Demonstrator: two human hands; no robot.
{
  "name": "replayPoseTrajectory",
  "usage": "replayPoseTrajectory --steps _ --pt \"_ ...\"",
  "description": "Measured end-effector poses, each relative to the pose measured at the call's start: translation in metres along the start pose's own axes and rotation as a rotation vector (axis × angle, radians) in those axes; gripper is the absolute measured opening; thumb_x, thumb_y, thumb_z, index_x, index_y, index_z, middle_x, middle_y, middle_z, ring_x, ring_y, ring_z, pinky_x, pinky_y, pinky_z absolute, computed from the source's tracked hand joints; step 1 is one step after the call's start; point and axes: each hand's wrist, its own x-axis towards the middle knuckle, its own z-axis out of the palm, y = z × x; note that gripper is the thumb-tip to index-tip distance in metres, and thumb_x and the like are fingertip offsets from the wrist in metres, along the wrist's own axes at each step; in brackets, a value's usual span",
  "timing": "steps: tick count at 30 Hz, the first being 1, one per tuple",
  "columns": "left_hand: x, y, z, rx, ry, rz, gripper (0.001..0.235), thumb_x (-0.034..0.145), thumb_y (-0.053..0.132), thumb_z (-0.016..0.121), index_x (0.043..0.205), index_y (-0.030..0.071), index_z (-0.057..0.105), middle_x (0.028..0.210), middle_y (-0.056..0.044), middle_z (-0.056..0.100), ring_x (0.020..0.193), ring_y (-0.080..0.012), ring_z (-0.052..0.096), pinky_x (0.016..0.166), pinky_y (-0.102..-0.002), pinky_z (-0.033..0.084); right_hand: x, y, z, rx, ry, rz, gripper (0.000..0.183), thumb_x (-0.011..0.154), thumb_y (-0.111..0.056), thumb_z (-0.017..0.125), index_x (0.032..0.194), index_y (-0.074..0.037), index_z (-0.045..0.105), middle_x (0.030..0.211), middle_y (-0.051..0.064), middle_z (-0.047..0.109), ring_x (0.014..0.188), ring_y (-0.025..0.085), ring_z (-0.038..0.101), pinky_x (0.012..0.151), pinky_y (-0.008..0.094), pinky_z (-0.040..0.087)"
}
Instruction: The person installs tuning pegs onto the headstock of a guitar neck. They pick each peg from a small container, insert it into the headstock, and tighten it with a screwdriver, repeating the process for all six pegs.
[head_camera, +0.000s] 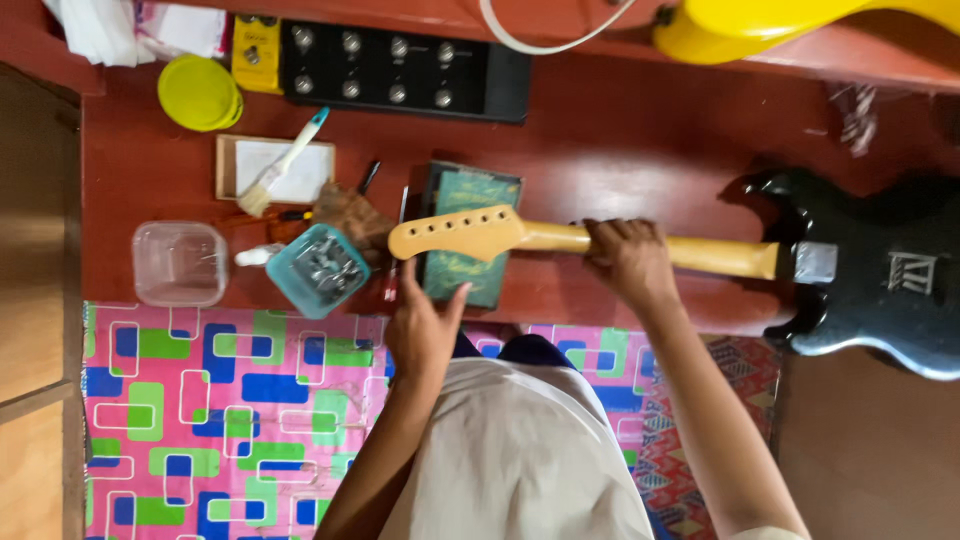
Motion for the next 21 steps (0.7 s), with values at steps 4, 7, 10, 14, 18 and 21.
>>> replayPoseTrajectory --steps 4,7,10,14,18,21 --pt "0.013 0.017 0.006 0.119 0.072 -0.117 0.086 0.087 0.064 0.07 0.147 0.007 0.048 0.098 -0.03 0.073 0.09 -0.0506 0.071 0.075 -0.064 0.057 0.004 0.006 -0.005 0.067 0.012 -0.042 0.059 0.069 -0.046 0.084 0.124 -0.032 0.067 0.095 -0.005 0.069 0.09 0.018 0.069 0.081 0.036 0.053" --pt "0.024 0.006 0.011 0.278 -0.06 -0.245 0.103 0.078 0.087 0.061 0.148 0.013 0.053 0.096 -0.025 0.076 0.093 -0.0448 0.074 0.075 -0.059 0.058 0.004 0.007 -0.01 0.134 -0.021 -0.054 0.062 0.066 -0.037 0.087 0.124 -0.03 0.067 0.093 -0.004 0.067 0.09 0.021 0.067 0.081 0.038 0.053" --pt "0.031 0.015 0.001 0.19 -0.166 -0.293 0.098 0.072 0.089 0.063 0.14 0.019 0.063 0.115 -0.015 0.076 0.112 -0.0395 0.07 0.094 -0.053 0.054 0.009 0.011 -0.003 0.187 -0.01 -0.063 0.061 0.068 -0.041 0.087 0.125 -0.03 0.069 0.092 -0.002 0.067 0.091 0.023 0.068 0.081 0.04 0.054" --pt "0.022 0.03 0.012 0.183 -0.154 -0.305 0.093 0.069 0.084 0.07 0.139 0.024 0.064 0.113 -0.015 0.076 0.109 -0.0383 0.071 0.091 -0.05 0.056 0.012 0.013 -0.001 0.232 -0.006 -0.034 0.063 0.065 -0.041 0.089 0.123 -0.028 0.07 0.093 0.0 0.067 0.09 0.025 0.067 0.079 0.042 0.054" --pt "0.015 0.031 0.037 0.23 -0.188 -0.259 0.091 0.073 0.086 0.065 0.136 0.019 0.065 0.106 -0.02 0.076 0.104 -0.0398 0.073 0.087 -0.051 0.058 0.018 0.015 -0.014 0.311 -0.037 0.006 0.059 0.069 -0.037 0.087 0.125 -0.028 0.07 0.095 0.0 0.069 0.093 0.025 0.067 0.081 0.04 0.053" --pt "0.006 0.054 0.032 0.198 -0.242 -0.232 0.091 0.072 0.086 0.064 0.136 0.021 0.064 0.106 -0.021 0.076 0.104 -0.0411 0.073 0.086 -0.053 0.058 0.018 0.018 -0.007 0.312 -0.045 0.012 0.064 0.064 -0.037 0.089 0.125 -0.028 0.071 0.096 0.0 0.071 0.093 0.025 0.067 0.081 0.041 0.053"
